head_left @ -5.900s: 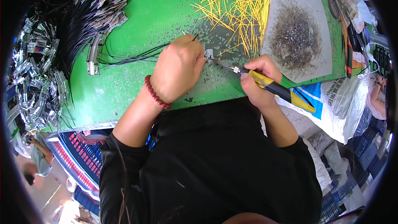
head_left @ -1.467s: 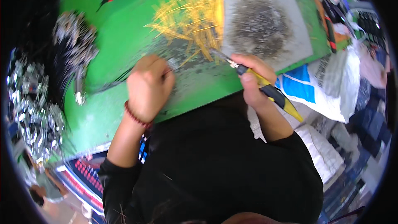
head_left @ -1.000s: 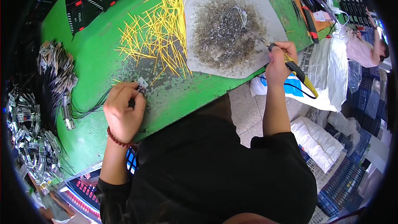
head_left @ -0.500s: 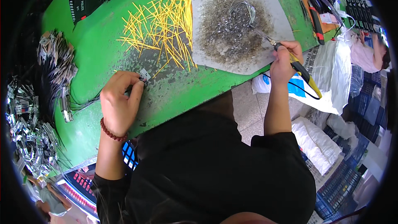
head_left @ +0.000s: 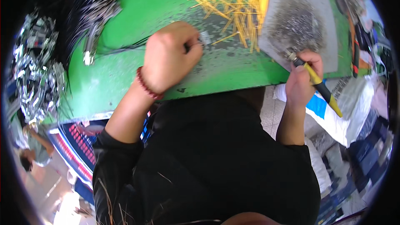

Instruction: The person takes components from a crate, solders wires onto circuit boards using a soldering iron, and attaches the wired components to toy car bodies.

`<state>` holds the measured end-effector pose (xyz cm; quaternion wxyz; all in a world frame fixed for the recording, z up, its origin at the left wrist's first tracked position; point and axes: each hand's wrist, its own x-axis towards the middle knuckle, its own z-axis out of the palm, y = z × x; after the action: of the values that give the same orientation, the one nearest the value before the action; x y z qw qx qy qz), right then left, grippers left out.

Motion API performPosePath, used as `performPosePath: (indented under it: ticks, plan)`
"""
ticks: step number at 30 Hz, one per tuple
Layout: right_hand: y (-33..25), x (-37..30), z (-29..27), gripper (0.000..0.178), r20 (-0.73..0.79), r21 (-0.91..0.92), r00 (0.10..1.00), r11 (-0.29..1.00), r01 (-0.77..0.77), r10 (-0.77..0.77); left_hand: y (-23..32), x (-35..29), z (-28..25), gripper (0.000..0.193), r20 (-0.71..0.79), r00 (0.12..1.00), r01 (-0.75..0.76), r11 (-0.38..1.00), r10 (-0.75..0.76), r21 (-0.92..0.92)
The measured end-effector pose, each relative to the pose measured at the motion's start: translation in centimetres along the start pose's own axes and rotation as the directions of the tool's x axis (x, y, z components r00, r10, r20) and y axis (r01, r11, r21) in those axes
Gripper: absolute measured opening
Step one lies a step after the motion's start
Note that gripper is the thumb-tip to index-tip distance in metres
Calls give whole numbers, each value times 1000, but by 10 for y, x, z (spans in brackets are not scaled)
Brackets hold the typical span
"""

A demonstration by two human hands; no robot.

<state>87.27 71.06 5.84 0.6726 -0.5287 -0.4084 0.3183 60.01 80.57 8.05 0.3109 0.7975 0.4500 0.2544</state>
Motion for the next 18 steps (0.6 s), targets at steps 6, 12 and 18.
performPosePath:
  ticks: [6, 12, 18]
  plan:
    - [9, -18, 65, 18, 245, 120, 970, 992, -29, -1, -7, -5, 3, 8, -11, 1000, -11, 998, 12, 58]
    - [19, -18, 67, 21, 277, 0, 961, 1000, 4, -4, -6, -4, 7, 7, -51, 997, -44, 987, 52, 154]
    - [23, -19, 65, 27, 299, -62, 954, 997, 39, -18, -6, -2, 7, 6, -17, 999, -32, 977, 37, 209]
